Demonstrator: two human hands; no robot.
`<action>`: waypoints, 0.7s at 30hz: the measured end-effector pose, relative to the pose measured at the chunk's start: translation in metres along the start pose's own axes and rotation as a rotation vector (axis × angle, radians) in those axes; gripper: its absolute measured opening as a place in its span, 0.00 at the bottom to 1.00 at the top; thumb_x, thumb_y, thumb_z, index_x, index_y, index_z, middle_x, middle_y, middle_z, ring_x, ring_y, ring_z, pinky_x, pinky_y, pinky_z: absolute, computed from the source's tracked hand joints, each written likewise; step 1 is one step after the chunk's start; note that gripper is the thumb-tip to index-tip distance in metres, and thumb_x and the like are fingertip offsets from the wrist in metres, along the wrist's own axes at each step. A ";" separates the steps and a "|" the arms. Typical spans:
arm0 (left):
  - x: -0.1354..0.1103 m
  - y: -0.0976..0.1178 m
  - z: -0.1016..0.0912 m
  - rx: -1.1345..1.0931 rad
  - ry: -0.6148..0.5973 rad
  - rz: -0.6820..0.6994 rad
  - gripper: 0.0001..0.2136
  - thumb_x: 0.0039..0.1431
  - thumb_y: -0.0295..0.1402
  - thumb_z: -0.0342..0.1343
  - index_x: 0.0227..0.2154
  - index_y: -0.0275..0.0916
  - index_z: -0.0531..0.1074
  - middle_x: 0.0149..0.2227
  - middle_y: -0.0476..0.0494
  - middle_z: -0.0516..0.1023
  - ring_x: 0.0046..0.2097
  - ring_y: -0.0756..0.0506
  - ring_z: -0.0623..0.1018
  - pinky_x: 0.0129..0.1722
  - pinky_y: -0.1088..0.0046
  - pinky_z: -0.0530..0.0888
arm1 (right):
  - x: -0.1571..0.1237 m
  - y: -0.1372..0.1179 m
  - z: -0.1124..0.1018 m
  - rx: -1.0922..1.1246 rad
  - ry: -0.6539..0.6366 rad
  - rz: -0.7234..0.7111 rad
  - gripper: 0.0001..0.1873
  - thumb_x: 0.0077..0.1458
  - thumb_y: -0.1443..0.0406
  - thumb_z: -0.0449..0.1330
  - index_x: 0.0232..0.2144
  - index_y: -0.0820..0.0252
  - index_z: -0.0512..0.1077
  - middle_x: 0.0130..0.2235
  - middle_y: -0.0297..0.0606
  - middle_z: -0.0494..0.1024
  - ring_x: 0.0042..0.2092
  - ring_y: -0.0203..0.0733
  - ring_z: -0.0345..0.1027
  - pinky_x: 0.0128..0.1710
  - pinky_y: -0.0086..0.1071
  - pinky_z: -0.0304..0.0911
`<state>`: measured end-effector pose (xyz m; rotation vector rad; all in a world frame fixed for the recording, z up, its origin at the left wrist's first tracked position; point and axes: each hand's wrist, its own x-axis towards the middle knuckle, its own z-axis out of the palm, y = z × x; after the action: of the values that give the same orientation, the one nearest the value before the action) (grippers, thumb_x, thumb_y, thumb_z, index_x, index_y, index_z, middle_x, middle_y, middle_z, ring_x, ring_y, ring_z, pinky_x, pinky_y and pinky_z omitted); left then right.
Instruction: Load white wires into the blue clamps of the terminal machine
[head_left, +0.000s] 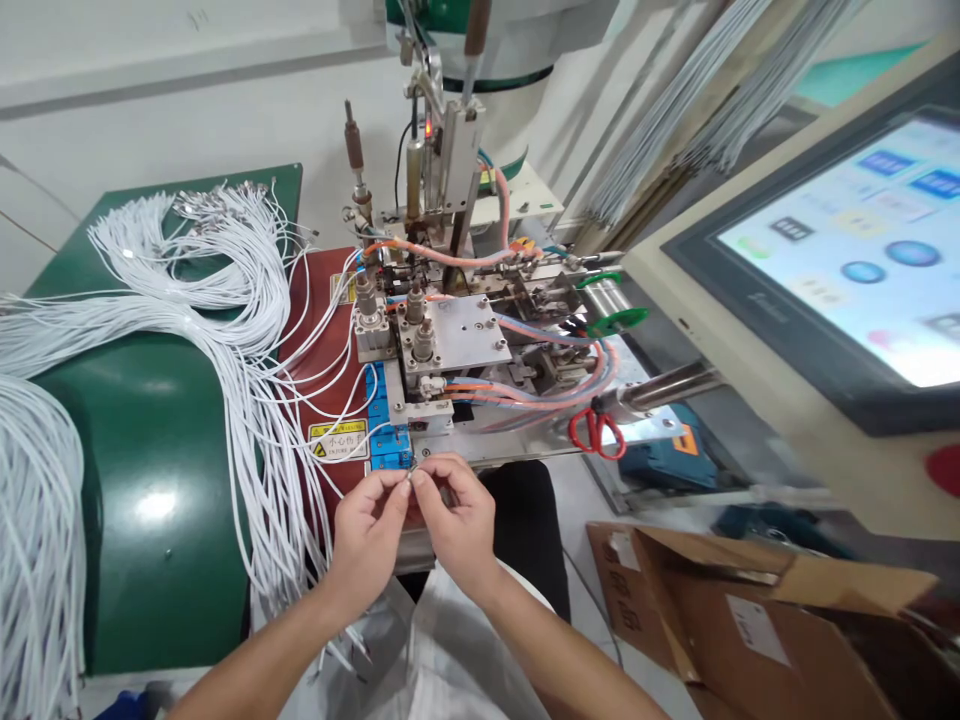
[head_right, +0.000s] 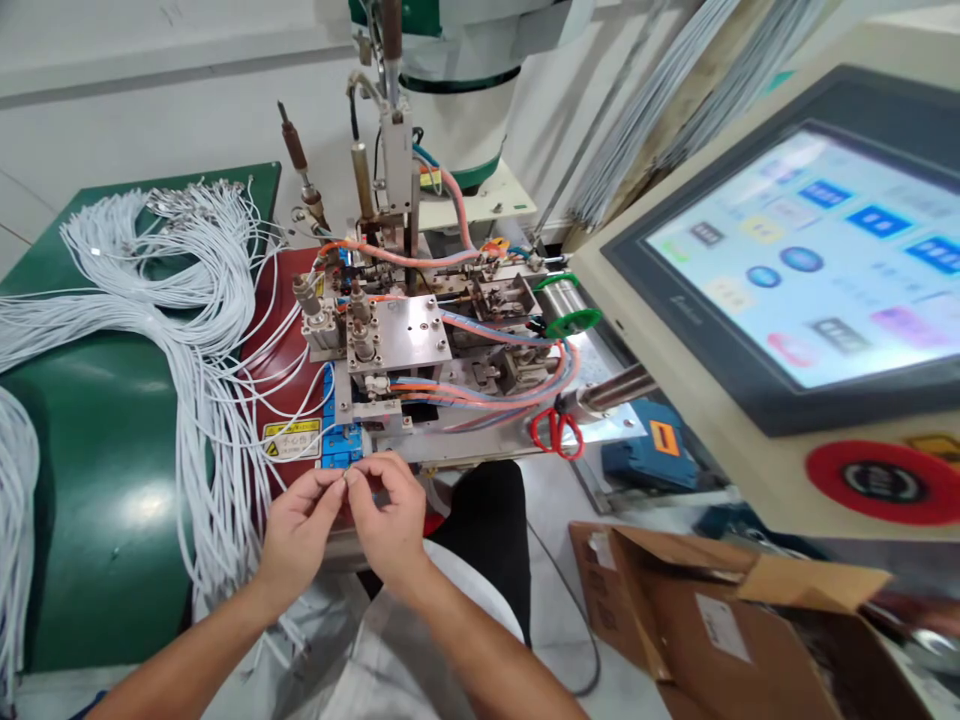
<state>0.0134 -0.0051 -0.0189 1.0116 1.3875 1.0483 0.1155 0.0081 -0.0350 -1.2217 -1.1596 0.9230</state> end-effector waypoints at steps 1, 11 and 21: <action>0.000 -0.001 0.000 -0.008 0.001 -0.002 0.09 0.54 0.35 0.54 0.32 0.36 0.74 0.32 0.45 0.77 0.33 0.49 0.75 0.34 0.76 0.74 | 0.001 0.000 -0.001 -0.047 -0.001 -0.051 0.05 0.49 0.70 0.56 0.23 0.59 0.68 0.26 0.33 0.69 0.29 0.36 0.64 0.29 0.29 0.61; -0.001 -0.009 0.006 0.022 0.100 0.062 0.08 0.53 0.35 0.54 0.30 0.36 0.74 0.30 0.45 0.77 0.32 0.48 0.76 0.34 0.75 0.74 | 0.002 -0.002 0.001 -0.164 0.067 -0.180 0.07 0.48 0.72 0.55 0.22 0.59 0.67 0.24 0.33 0.68 0.28 0.35 0.64 0.27 0.29 0.62; -0.002 -0.005 0.003 0.043 0.074 0.081 0.07 0.55 0.35 0.53 0.30 0.36 0.72 0.30 0.46 0.76 0.32 0.50 0.75 0.34 0.77 0.72 | 0.006 0.002 -0.003 -0.084 -0.012 -0.158 0.05 0.49 0.71 0.56 0.25 0.59 0.69 0.26 0.34 0.70 0.29 0.36 0.65 0.29 0.30 0.63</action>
<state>0.0165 -0.0077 -0.0232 1.0775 1.4441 1.1302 0.1195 0.0139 -0.0363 -1.1747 -1.2962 0.7710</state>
